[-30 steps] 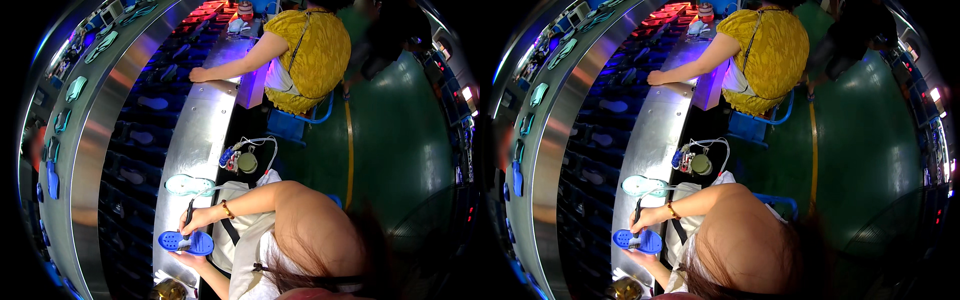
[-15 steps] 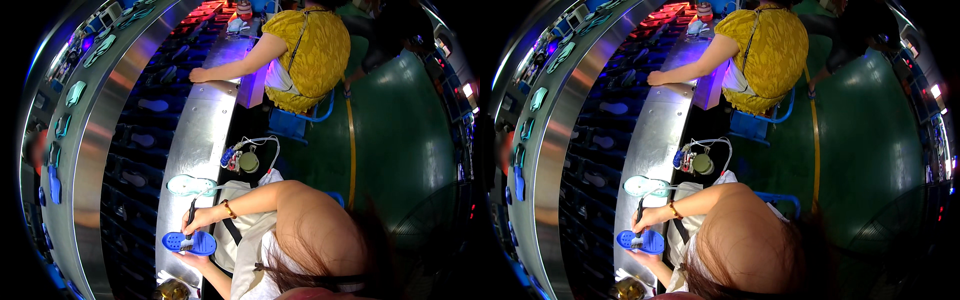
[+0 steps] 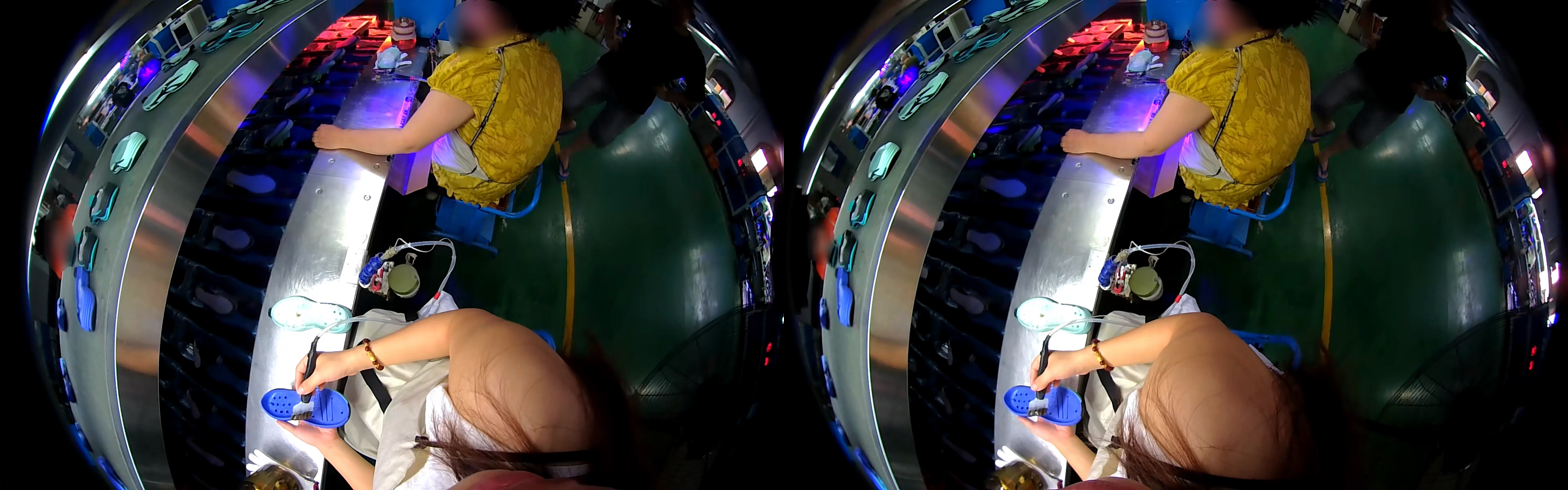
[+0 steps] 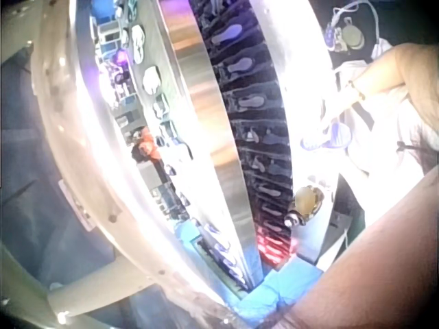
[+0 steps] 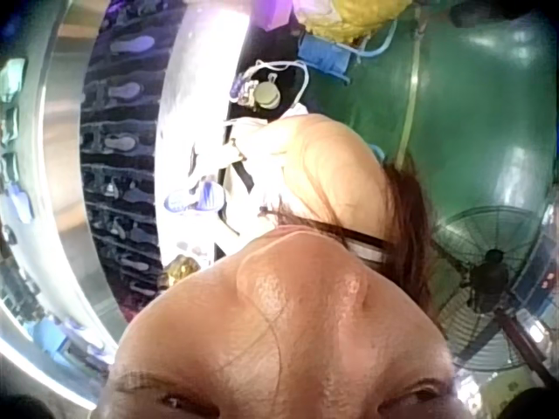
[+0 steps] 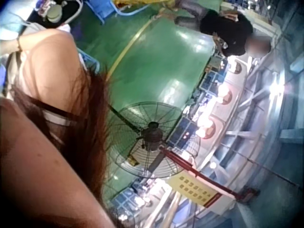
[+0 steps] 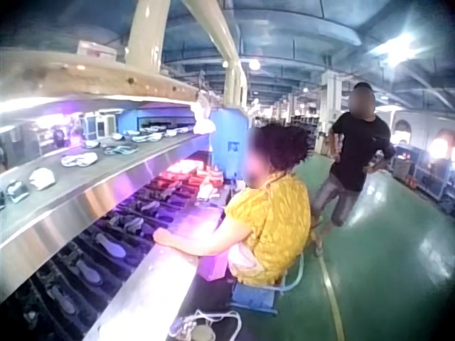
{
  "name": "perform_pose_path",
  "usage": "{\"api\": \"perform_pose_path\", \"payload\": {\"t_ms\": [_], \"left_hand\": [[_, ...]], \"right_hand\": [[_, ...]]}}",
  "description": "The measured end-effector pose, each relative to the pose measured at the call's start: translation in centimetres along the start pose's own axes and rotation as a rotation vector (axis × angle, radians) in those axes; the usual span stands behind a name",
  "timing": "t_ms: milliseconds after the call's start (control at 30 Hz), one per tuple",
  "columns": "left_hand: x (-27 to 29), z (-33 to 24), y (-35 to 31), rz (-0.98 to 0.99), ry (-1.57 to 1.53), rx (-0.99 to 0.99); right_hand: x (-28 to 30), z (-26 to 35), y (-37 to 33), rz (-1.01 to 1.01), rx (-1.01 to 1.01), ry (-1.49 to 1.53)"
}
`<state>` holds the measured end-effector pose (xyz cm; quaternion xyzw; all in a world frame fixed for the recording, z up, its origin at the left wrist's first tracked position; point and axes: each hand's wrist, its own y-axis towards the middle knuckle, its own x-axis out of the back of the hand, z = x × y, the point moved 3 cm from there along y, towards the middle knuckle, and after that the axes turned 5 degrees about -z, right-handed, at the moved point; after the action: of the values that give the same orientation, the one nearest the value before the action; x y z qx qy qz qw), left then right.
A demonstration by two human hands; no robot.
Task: The person picks up shoe soles from a conveyor belt and applies a liquid to the bottom surface using a brush before returning them to the belt.
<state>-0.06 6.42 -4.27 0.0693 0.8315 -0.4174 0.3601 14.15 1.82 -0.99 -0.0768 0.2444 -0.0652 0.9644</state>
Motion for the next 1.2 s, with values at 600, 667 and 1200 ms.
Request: {"api": "perform_pose_path", "payload": {"t_ms": [600, 667, 1200], "left_hand": [[-1.3, -0.4, 0.1, 0.209, -0.138, 0.066], [-1.6, -0.8, 0.3, 0.273, -0.156, 0.078], [-6.9, -3.9, -2.9, 0.565, -0.173, -0.127]], "right_hand": [[0.1, 2.8, 0.0, 0.086, 0.038, -0.078], [-0.3, 3.9, 0.1, 0.117, 0.058, -0.127], [-2.3, 8.8, 2.2, 0.058, 0.164, -0.234]]}}
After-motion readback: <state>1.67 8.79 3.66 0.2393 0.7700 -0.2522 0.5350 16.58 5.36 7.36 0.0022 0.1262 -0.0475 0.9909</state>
